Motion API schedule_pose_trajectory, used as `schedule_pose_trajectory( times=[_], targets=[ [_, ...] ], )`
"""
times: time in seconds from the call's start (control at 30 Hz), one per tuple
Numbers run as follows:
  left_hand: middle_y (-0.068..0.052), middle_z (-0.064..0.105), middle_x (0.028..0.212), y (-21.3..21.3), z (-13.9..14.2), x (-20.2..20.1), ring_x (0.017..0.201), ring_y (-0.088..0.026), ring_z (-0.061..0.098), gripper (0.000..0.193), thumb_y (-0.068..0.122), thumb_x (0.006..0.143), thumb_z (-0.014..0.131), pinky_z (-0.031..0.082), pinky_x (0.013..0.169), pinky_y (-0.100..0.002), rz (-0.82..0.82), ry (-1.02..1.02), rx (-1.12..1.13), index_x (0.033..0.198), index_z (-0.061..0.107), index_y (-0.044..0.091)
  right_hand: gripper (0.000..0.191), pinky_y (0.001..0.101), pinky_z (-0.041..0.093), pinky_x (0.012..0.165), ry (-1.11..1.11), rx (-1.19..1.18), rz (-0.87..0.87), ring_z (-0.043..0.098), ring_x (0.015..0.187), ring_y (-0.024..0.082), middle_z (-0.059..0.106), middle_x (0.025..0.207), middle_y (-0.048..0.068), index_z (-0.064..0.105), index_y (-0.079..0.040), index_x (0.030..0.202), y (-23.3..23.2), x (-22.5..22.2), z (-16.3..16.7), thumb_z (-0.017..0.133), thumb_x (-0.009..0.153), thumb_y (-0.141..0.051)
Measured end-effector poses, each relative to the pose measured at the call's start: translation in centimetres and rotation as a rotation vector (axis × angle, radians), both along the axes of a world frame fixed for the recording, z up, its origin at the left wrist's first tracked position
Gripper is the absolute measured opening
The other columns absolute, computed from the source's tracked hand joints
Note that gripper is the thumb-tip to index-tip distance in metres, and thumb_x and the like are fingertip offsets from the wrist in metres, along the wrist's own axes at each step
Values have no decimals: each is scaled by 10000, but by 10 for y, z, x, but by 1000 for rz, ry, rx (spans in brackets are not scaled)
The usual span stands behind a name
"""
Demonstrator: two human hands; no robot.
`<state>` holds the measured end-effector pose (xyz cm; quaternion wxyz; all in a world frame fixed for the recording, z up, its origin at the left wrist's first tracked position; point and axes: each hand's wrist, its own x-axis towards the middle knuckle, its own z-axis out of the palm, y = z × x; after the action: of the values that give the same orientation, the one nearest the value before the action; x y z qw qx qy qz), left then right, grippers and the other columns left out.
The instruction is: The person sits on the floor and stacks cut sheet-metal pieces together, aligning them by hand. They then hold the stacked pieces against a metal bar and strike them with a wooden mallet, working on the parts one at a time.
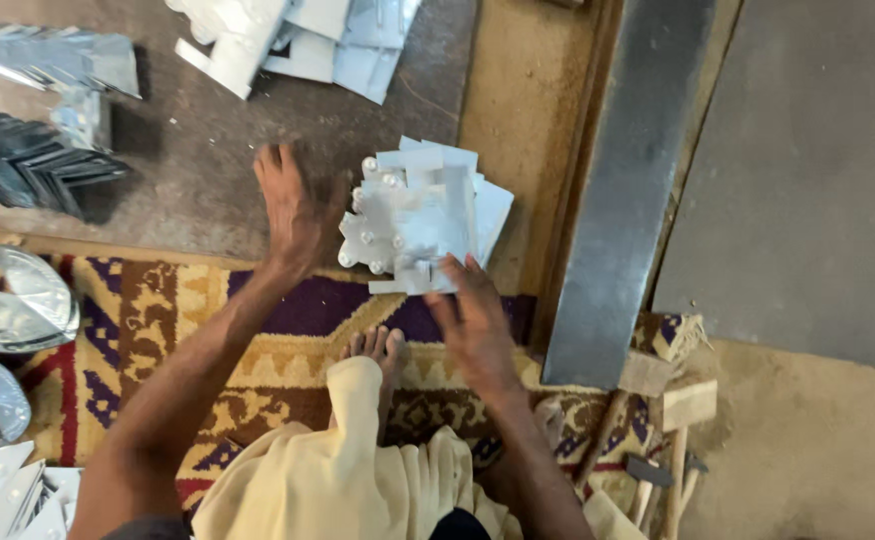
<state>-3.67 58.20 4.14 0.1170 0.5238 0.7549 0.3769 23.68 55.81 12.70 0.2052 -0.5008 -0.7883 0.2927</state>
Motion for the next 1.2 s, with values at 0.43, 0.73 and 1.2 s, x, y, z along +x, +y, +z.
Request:
schedule_pose_trajectory(
  times=[0.43,0.73,1.2],
  targets=[
    [-204,528,1173,118,-37,-118,1074,-397,543,447,-128,876,587,478,884,-523,4,291,79,1300,609,9,387,476,444,1154,-30,-152,14,445,1464,343,518,1514,141,618,-56,1343,-8,2,-4,672,1012,-250],
    [-2,668,960,20,73,-40,924,-97,617,247,332,1079,671,517,845,-338,148,-912,52,1066,658,86,679,441,442,1144,503,-519,-251,491,1410,294,503,1506,199,426,-23,1501,1,-13,6,716,979,-344],
    [-352,114,1591,-33,72,66,1493,-520,207,1514,668,605,827,411,1097,-661,-425,-884,-520,1607,-136,69,457,296,633,831,266,-536,-5,748,996,143,759,1114,102,592,-9,1358,7,-13,44,674,954,-208]
  ],
)
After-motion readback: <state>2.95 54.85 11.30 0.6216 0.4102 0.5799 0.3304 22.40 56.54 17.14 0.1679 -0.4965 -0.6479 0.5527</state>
